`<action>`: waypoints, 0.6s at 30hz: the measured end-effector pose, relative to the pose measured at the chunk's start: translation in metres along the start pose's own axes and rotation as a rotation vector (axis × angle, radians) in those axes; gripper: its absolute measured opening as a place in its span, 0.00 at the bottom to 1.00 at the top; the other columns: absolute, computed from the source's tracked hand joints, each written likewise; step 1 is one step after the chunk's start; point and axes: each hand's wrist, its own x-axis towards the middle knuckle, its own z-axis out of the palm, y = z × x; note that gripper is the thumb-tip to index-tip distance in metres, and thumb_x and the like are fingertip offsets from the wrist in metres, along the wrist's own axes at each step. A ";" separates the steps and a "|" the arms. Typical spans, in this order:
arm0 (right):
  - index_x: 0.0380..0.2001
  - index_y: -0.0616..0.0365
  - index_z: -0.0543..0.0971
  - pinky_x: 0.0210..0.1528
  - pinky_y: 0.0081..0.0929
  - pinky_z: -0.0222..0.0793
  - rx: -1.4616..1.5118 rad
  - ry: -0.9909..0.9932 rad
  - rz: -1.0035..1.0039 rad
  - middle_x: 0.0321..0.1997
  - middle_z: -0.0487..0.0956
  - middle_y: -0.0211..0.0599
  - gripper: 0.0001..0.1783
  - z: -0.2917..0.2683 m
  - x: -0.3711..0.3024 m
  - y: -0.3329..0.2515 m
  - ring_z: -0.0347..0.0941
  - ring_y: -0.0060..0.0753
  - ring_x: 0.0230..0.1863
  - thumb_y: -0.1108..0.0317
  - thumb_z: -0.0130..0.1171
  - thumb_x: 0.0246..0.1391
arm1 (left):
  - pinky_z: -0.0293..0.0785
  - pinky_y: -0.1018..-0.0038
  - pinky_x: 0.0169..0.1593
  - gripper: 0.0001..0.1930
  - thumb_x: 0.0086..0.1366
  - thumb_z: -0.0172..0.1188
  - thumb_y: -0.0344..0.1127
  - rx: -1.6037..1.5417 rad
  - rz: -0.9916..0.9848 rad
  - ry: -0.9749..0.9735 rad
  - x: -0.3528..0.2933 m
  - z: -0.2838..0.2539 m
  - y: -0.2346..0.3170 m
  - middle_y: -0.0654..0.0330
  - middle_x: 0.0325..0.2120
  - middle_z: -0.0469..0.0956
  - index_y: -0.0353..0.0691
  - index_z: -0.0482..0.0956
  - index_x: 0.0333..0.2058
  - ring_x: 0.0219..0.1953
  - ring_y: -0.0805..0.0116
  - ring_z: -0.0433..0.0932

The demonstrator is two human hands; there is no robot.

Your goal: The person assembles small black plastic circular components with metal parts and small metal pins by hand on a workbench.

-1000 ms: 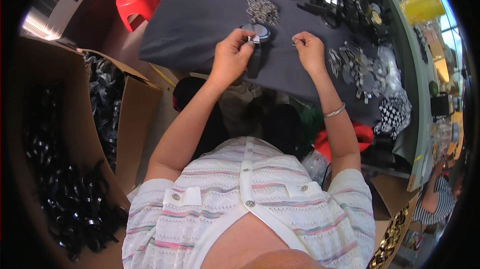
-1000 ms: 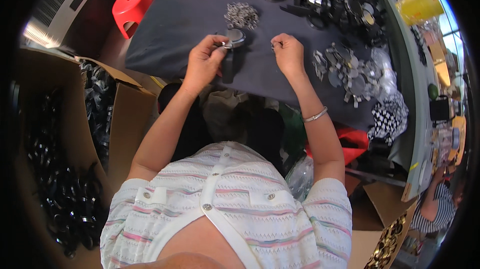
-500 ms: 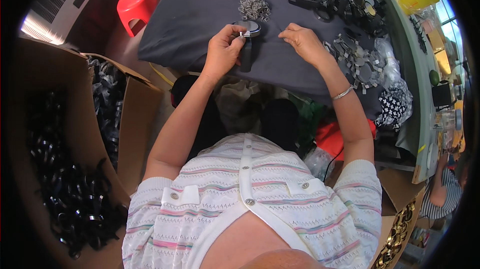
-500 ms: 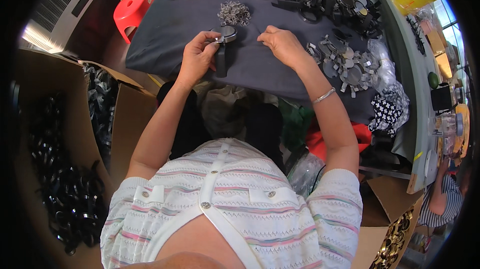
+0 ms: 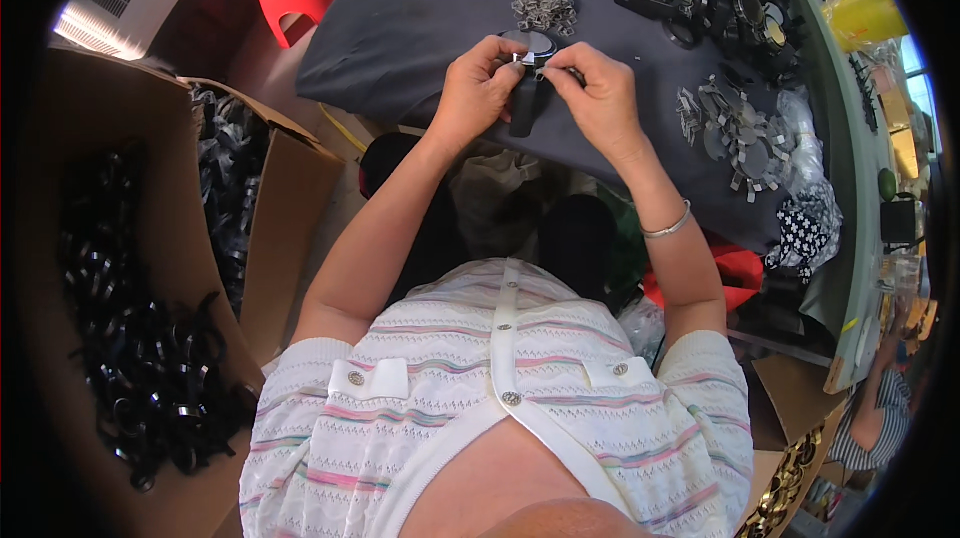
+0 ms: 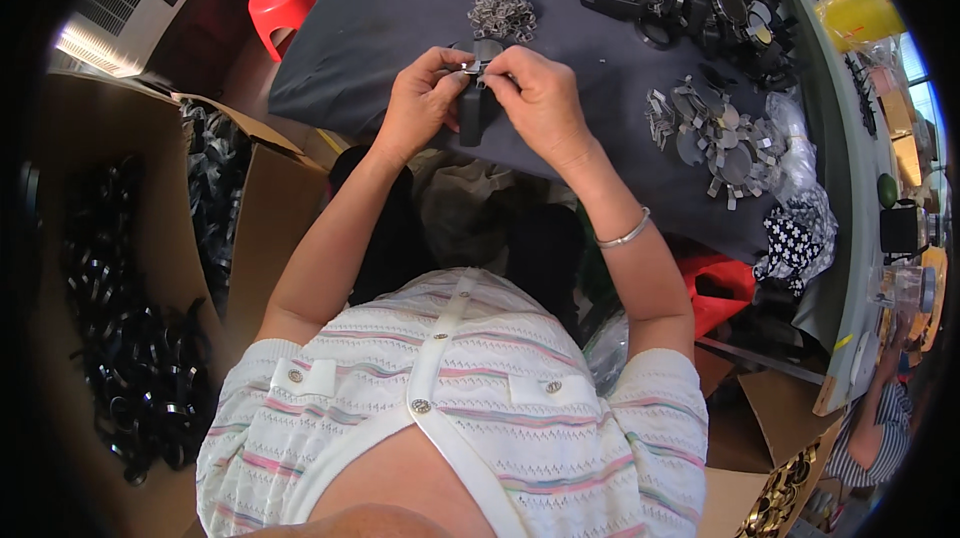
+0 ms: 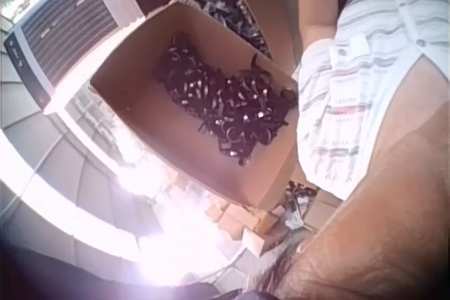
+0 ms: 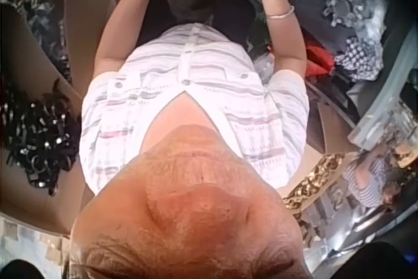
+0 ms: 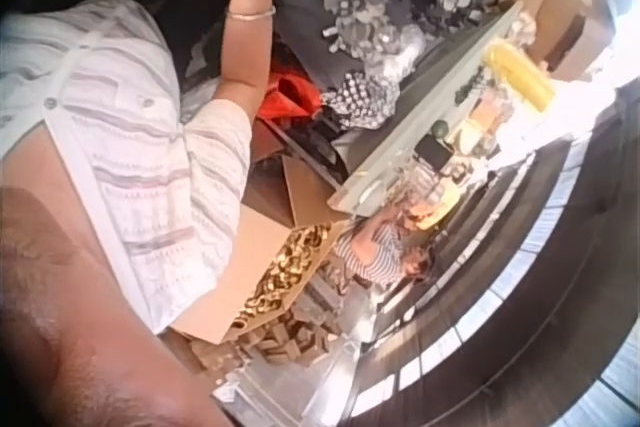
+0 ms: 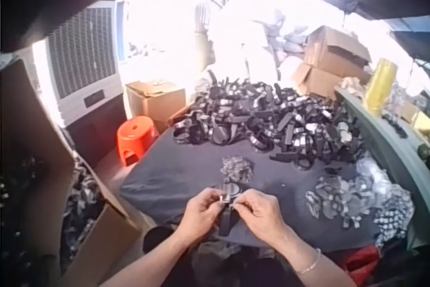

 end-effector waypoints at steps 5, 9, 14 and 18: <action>0.25 0.59 0.73 0.23 0.27 0.68 -0.144 0.091 -0.201 0.24 0.72 0.36 0.07 0.015 -0.002 0.010 0.73 0.39 0.22 0.79 0.60 0.42 | 0.69 0.83 0.19 0.09 0.62 0.50 0.29 0.007 0.026 -0.018 0.001 0.001 0.000 0.65 0.20 0.72 0.35 0.73 0.41 0.17 0.82 0.69; 0.24 0.57 0.72 0.22 0.30 0.70 -0.301 0.114 -0.310 0.24 0.72 0.34 0.08 0.023 -0.001 0.008 0.73 0.40 0.22 0.78 0.61 0.40 | 0.68 0.83 0.18 0.10 0.61 0.50 0.27 0.014 0.036 -0.002 -0.002 0.000 0.000 0.65 0.20 0.73 0.34 0.73 0.41 0.17 0.82 0.68; 0.23 0.56 0.72 0.22 0.30 0.70 -0.348 0.108 -0.294 0.24 0.72 0.34 0.07 0.020 -0.001 0.002 0.73 0.39 0.22 0.77 0.60 0.40 | 0.66 0.83 0.18 0.11 0.59 0.53 0.27 -0.056 0.040 -0.019 -0.003 0.002 -0.003 0.64 0.20 0.74 0.33 0.74 0.41 0.17 0.82 0.68; 0.22 0.56 0.70 0.20 0.32 0.68 -0.414 0.110 -0.329 0.23 0.71 0.35 0.06 0.022 0.001 0.003 0.73 0.40 0.21 0.75 0.57 0.41 | 0.65 0.84 0.18 0.10 0.59 0.55 0.27 -0.003 0.103 0.033 -0.003 0.003 -0.007 0.65 0.20 0.73 0.33 0.74 0.40 0.17 0.83 0.68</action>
